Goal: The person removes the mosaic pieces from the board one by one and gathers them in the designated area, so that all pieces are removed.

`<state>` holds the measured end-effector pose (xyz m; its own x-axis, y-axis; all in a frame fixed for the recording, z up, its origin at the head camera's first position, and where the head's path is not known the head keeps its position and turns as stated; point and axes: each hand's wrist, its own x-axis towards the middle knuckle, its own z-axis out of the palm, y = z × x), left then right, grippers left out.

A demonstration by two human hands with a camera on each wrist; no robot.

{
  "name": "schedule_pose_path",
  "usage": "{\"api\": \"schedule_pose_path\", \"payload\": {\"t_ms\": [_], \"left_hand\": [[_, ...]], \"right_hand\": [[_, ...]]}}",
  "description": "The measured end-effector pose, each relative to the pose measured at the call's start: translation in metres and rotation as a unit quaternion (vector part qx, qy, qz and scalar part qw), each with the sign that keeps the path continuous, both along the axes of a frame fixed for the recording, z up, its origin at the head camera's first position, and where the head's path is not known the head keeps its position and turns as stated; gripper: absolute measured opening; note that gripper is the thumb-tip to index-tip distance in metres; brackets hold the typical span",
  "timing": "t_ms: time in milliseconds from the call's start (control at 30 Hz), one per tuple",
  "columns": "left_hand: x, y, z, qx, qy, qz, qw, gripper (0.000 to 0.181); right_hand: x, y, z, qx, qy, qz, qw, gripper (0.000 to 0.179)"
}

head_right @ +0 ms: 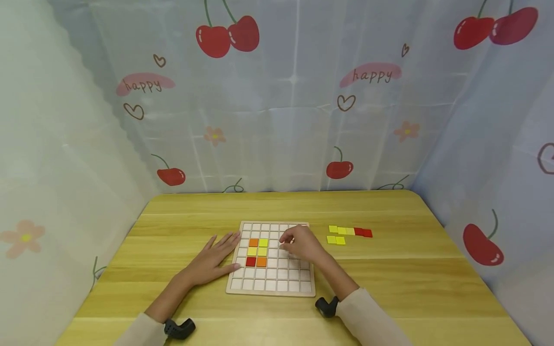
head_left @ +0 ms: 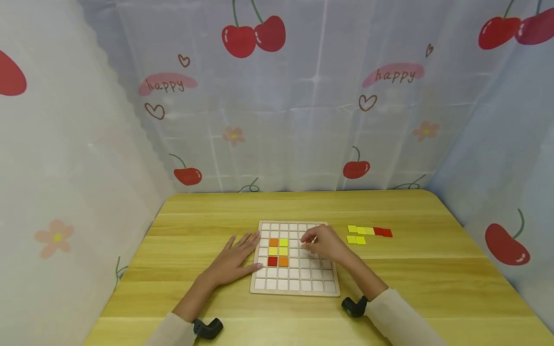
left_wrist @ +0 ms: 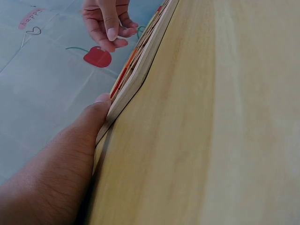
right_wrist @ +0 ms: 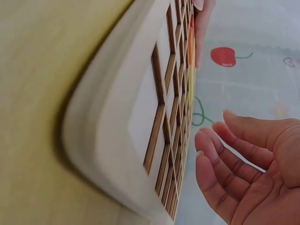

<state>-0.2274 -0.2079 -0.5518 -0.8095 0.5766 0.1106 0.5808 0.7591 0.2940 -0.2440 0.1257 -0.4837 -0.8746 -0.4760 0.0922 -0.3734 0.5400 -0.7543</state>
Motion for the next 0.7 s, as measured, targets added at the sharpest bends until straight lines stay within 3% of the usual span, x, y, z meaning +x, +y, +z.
{"api": "schedule_pose_path", "payload": {"t_ms": [267, 700], "left_hand": [[0.000, 0.001, 0.000, 0.004, 0.004, 0.000, 1.0000, 0.088], [0.001, 0.001, 0.003, 0.001, -0.001, 0.002, 1.0000, 0.089]], "right_hand": [[-0.006, -0.016, 0.008, 0.013, -0.001, 0.013, 0.9998, 0.008], [-0.021, -0.043, 0.004, 0.066, 0.029, 0.016, 0.9973, 0.004]]}}
